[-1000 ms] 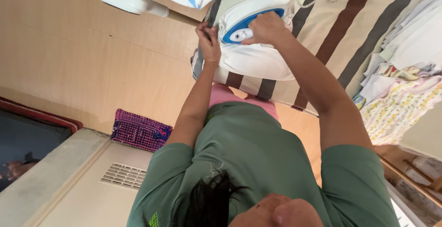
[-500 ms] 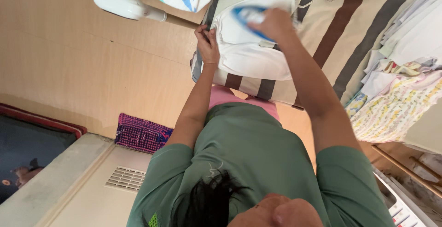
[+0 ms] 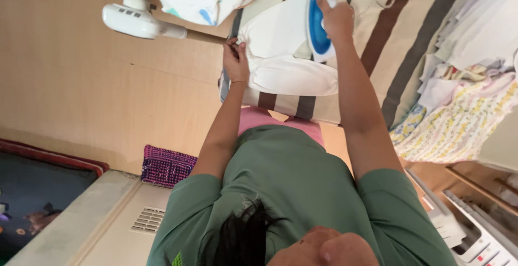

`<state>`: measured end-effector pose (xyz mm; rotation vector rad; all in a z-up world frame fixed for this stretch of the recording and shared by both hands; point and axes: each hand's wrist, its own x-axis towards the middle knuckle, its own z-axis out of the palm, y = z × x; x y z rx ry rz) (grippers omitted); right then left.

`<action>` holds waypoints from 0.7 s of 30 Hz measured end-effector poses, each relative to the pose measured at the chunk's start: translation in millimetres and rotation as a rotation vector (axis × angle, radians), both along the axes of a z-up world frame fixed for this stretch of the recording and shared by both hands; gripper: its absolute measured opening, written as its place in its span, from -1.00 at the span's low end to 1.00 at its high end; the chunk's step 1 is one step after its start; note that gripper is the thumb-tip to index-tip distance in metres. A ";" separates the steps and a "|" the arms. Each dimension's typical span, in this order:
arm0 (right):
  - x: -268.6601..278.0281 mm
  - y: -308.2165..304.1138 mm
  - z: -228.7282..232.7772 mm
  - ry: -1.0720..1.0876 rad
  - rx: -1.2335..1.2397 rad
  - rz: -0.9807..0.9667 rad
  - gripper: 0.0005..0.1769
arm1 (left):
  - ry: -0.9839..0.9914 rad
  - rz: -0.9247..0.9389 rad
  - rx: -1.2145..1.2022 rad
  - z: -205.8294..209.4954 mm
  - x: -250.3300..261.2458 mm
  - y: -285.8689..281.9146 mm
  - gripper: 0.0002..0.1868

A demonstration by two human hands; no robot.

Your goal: The person irons several small white garments on a striped ironing board. They repeatedly pick up each item, smooth it, iron both sides, and place it aside. The person uses a blue and white iron and handles the clothes by hand.

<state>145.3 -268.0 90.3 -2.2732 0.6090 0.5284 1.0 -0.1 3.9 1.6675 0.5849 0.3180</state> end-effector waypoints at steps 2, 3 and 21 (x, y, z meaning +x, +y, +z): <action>-1.3 -3.4 2.2 -0.007 -0.054 0.052 -0.17 | 0.062 -0.009 0.010 0.3 -0.1 1.6 -0.59; -10.3 -7.2 -1.3 -0.056 -0.126 0.104 -0.16 | 0.113 -0.010 0.041 -0.4 -1.9 3.0 -0.57; -119.8 -187.5 12.4 -0.266 -0.366 0.550 -0.46 | -0.217 -1.127 0.432 228.3 90.2 -123.3 -0.54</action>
